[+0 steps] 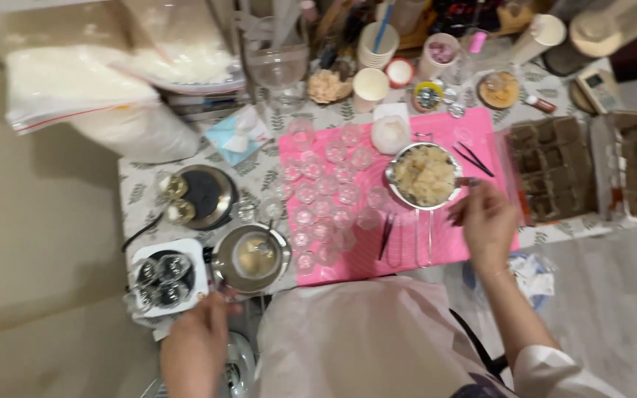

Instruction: Preparing and assembling decorative wax candles or melts at a workshop station.

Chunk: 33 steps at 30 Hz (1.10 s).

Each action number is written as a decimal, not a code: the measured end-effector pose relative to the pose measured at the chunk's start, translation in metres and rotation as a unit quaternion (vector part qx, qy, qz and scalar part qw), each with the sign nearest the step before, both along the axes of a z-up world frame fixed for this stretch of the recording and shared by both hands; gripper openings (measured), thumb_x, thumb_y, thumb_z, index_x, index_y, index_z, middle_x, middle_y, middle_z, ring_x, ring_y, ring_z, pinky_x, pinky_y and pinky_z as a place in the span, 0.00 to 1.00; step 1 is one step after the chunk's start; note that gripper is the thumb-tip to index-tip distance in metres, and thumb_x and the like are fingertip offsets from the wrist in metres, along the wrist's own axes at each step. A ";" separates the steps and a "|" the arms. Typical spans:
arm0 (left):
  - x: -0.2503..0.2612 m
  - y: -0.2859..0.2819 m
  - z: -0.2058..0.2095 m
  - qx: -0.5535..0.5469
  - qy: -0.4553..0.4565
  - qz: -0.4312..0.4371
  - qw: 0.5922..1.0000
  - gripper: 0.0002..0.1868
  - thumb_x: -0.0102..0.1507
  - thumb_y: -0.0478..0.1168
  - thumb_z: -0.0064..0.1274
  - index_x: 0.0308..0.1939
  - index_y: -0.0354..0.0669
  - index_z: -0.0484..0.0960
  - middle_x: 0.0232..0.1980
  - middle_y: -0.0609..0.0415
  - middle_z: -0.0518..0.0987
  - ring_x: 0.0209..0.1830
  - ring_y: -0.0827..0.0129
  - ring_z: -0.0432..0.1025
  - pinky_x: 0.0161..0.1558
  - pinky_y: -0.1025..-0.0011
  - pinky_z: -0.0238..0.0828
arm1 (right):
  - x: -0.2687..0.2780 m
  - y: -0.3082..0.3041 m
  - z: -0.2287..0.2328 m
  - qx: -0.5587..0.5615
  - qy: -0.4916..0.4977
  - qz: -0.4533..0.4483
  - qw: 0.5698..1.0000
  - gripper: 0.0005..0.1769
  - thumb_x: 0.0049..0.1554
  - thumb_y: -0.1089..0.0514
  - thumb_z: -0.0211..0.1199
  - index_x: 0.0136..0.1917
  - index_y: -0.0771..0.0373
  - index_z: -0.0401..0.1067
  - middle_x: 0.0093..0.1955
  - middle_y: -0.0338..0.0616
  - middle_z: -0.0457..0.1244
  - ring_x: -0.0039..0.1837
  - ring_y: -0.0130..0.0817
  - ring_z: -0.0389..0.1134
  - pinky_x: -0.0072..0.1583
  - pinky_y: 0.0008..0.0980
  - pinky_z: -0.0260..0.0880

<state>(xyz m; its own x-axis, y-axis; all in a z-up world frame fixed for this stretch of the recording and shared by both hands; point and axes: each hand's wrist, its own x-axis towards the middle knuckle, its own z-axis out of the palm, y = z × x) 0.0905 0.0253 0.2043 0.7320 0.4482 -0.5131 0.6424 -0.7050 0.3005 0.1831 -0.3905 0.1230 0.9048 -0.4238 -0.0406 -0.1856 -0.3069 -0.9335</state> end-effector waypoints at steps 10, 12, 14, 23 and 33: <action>0.085 -0.103 0.032 -0.069 -0.206 -0.137 0.966 0.17 0.63 0.49 0.53 0.53 0.51 0.86 0.44 0.42 0.85 0.37 0.48 0.80 0.41 0.55 0.75 | 0.004 -0.003 0.018 0.012 -0.013 0.044 0.999 0.17 0.63 0.59 0.53 0.63 0.67 0.68 0.46 0.44 0.68 0.40 0.29 0.72 0.38 0.29 0.75; 0.095 -0.114 0.028 -0.093 -0.264 -0.187 0.941 0.20 0.61 0.46 0.57 0.55 0.44 0.84 0.49 0.41 0.84 0.41 0.47 0.79 0.44 0.57 0.74 | 0.010 0.007 0.020 0.000 0.025 0.033 0.999 0.15 0.64 0.58 0.52 0.58 0.69 0.72 0.42 0.45 0.70 0.37 0.30 0.72 0.36 0.31 0.73; 0.100 -0.120 0.029 -0.092 -0.281 -0.197 0.935 0.21 0.60 0.45 0.58 0.56 0.43 0.83 0.50 0.40 0.84 0.44 0.47 0.79 0.45 0.57 0.74 | 0.020 -0.010 0.003 0.002 0.040 0.019 0.999 0.16 0.67 0.56 0.50 0.54 0.70 0.74 0.39 0.46 0.71 0.36 0.31 0.72 0.37 0.31 0.72; 0.089 -0.102 0.007 -0.054 -0.237 -0.096 0.965 0.27 0.60 0.44 0.59 0.63 0.42 0.78 0.52 0.43 0.84 0.46 0.52 0.79 0.47 0.60 0.75 | 0.124 -0.009 0.028 -0.114 -0.078 0.118 0.983 0.20 0.62 0.57 0.61 0.66 0.66 0.70 0.48 0.50 0.67 0.44 0.31 0.69 0.43 0.30 0.70; 0.051 -0.086 0.017 -0.113 -0.262 0.023 0.958 0.26 0.59 0.41 0.58 0.62 0.44 0.77 0.48 0.48 0.86 0.47 0.60 0.82 0.45 0.65 0.77 | 0.218 0.289 -0.022 -0.302 0.021 0.523 0.797 0.43 0.54 0.60 0.59 0.82 0.47 0.56 0.49 0.61 0.68 0.51 0.62 0.70 0.51 0.56 0.70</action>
<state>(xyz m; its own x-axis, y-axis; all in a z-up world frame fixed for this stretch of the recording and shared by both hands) 0.1415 -0.0604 0.2214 0.8977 0.4073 -0.1679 0.3901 -0.5578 0.7326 0.4015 -0.1020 0.1007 0.7791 0.6075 -0.1545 0.4390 -0.7047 -0.5573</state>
